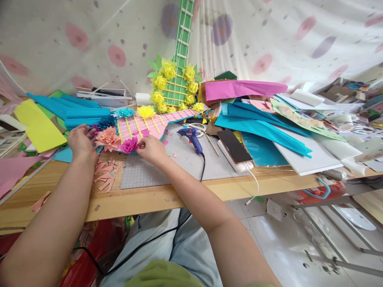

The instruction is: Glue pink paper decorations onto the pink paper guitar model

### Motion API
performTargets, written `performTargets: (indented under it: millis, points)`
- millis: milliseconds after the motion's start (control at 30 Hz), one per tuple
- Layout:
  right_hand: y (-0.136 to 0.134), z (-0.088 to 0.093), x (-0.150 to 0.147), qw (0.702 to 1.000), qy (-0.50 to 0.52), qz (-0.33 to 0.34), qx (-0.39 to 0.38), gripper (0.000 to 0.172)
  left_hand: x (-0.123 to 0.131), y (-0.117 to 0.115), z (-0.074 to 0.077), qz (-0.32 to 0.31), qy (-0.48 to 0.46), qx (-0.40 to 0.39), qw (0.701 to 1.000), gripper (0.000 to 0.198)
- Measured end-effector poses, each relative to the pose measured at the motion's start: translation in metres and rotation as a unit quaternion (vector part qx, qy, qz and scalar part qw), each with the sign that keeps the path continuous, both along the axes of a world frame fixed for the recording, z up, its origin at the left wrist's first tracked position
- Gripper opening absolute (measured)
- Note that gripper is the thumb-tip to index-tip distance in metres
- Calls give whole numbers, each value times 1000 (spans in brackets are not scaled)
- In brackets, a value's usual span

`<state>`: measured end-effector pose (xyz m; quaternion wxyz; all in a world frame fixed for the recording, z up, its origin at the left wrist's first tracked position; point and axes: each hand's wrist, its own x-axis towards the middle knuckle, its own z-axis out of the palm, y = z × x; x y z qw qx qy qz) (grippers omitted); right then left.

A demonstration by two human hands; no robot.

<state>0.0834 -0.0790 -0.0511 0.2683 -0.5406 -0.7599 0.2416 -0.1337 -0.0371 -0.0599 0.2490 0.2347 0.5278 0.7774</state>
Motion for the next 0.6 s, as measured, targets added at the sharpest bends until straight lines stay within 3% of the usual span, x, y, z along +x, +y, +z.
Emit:
performTargets:
  millis: [133, 267, 433, 600]
  points:
    - [0, 2, -8, 1000, 0, -13, -1, 10, 9, -10, 15, 20, -66, -35, 997, 19]
    - [0, 2, -11, 1000, 16, -13, -13, 12, 12, -12, 18, 17, -70, -37, 997, 20]
    - [-3, 3, 12, 995, 54, -60, -51, 19, 7, -11, 17, 22, -79, -33, 996, 19]
    - [6, -7, 34, 983, 75, -128, -111, 28, 6, -13, 19, 24, -81, -40, 996, 18]
